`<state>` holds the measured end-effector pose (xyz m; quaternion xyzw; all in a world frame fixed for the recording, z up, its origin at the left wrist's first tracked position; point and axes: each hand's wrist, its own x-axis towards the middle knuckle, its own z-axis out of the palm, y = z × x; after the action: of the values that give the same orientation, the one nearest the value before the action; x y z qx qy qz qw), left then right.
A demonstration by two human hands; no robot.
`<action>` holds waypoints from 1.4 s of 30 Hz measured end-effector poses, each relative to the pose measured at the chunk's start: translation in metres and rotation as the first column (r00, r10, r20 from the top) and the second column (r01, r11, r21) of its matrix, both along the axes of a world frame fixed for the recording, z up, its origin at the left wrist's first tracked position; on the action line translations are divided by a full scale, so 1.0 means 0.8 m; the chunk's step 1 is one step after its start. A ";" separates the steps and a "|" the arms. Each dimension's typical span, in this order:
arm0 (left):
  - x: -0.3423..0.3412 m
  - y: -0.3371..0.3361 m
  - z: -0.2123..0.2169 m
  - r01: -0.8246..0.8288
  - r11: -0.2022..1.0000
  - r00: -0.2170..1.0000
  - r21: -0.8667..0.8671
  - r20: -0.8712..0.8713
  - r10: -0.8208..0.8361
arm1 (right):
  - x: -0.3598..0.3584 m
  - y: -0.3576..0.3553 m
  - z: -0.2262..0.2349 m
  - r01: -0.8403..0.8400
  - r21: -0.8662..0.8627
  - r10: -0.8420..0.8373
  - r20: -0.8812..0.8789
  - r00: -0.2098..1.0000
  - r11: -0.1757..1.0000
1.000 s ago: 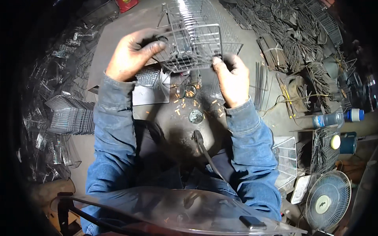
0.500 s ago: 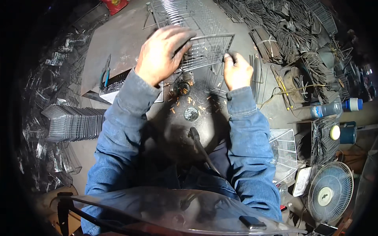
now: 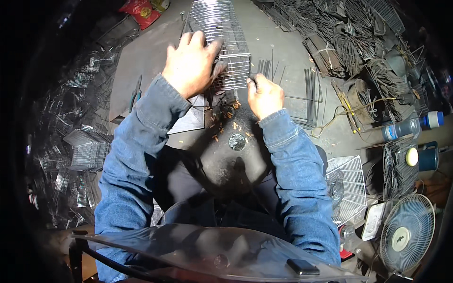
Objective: Welding various metal wire mesh frames using a welding torch.
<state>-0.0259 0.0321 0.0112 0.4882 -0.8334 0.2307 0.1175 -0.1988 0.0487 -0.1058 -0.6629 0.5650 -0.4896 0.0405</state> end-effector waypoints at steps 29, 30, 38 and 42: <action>0.058 -0.025 -0.025 0.096 0.984 0.992 0.151 -0.101 -0.081 | 0.035 0.013 0.007 -0.239 0.134 0.228 0.095 0.969 0.962; 0.062 -0.027 -0.027 0.092 0.984 0.992 0.152 -0.100 -0.077 | 0.034 0.016 0.006 -0.237 0.181 0.220 0.111 0.969 0.954; 0.063 -0.030 -0.021 0.112 0.979 0.991 0.168 -0.087 -0.098 | 0.034 0.129 -0.323 -0.192 0.974 0.571 0.091 0.816 0.120; 0.077 -0.031 -0.024 0.127 0.981 0.989 0.146 -0.090 -0.115 | 0.083 0.150 -0.314 -0.274 0.957 0.398 0.215 0.892 0.097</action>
<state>0.0356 0.0073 -0.0081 0.4531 -0.8712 0.1390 0.1278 -0.1322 0.1684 -0.3572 -0.6168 0.5784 0.0371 0.5327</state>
